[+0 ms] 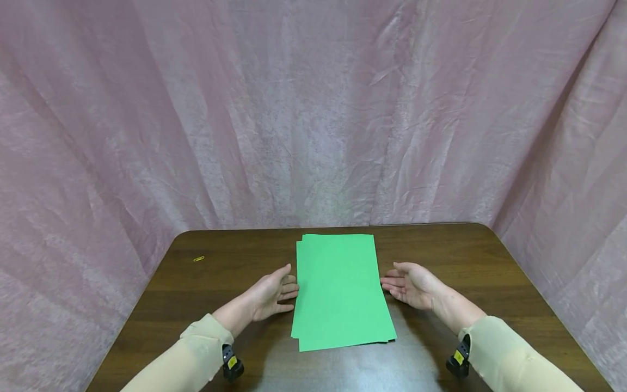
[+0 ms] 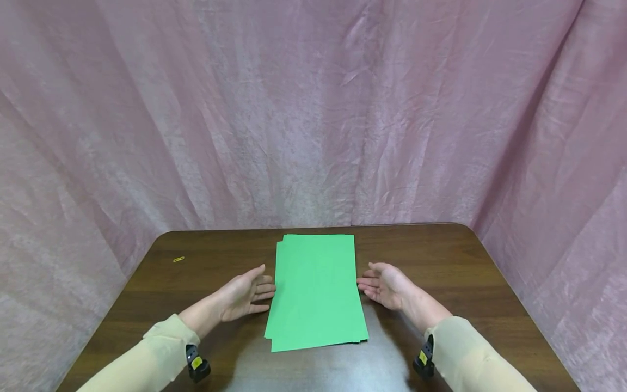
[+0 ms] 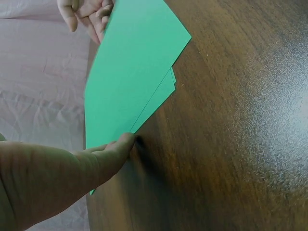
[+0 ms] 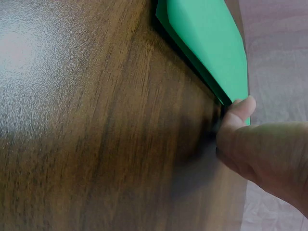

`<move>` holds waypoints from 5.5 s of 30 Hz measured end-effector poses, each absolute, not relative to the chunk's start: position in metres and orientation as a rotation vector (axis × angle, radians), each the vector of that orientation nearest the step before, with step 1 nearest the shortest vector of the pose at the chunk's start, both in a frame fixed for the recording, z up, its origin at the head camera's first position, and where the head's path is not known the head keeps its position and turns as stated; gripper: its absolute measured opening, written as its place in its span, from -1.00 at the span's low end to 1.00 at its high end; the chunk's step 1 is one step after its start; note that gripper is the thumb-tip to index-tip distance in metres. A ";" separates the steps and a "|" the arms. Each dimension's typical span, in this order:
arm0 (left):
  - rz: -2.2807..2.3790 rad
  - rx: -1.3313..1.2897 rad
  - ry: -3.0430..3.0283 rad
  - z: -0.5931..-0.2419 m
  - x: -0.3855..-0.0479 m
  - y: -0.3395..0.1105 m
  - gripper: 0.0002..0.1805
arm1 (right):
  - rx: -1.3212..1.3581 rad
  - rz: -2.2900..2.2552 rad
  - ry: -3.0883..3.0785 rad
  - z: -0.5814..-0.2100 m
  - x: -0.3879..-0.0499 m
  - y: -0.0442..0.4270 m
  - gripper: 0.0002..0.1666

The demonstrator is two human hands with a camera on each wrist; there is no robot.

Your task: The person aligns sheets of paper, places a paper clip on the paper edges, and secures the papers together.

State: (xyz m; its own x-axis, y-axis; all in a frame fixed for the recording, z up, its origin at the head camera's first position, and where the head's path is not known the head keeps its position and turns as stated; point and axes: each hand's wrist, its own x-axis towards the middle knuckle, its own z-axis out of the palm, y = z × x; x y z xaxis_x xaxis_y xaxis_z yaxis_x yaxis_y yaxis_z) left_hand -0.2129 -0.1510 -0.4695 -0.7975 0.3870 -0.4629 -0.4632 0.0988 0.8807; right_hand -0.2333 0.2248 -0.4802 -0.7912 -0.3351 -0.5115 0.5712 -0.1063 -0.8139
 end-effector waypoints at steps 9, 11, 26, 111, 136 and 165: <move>1.764 -0.055 1.757 -0.472 -0.212 -0.151 -0.07 | 0.233 -1.999 1.549 -0.486 -0.234 0.220 -0.29; 1.763 -0.053 1.756 -0.473 -0.212 -0.151 -0.07 | 0.227 -2.005 1.545 -0.488 -0.233 0.219 -0.28; 1.778 -0.045 1.768 -0.473 -0.210 -0.147 -0.13 | 0.187 -1.909 1.743 -0.506 -0.228 0.187 -0.42; 1.942 0.010 2.239 -0.443 -0.255 -0.116 -0.66 | -0.106 -1.967 2.230 -0.438 -0.249 0.178 -0.53; 2.116 0.076 2.279 -0.439 -0.269 -0.101 -0.71 | -0.015 -2.138 2.299 -0.434 -0.261 0.164 -0.59; 2.164 0.104 2.247 -0.450 -0.269 -0.094 -0.65 | 0.004 -2.190 2.287 -0.444 -0.262 0.158 -0.64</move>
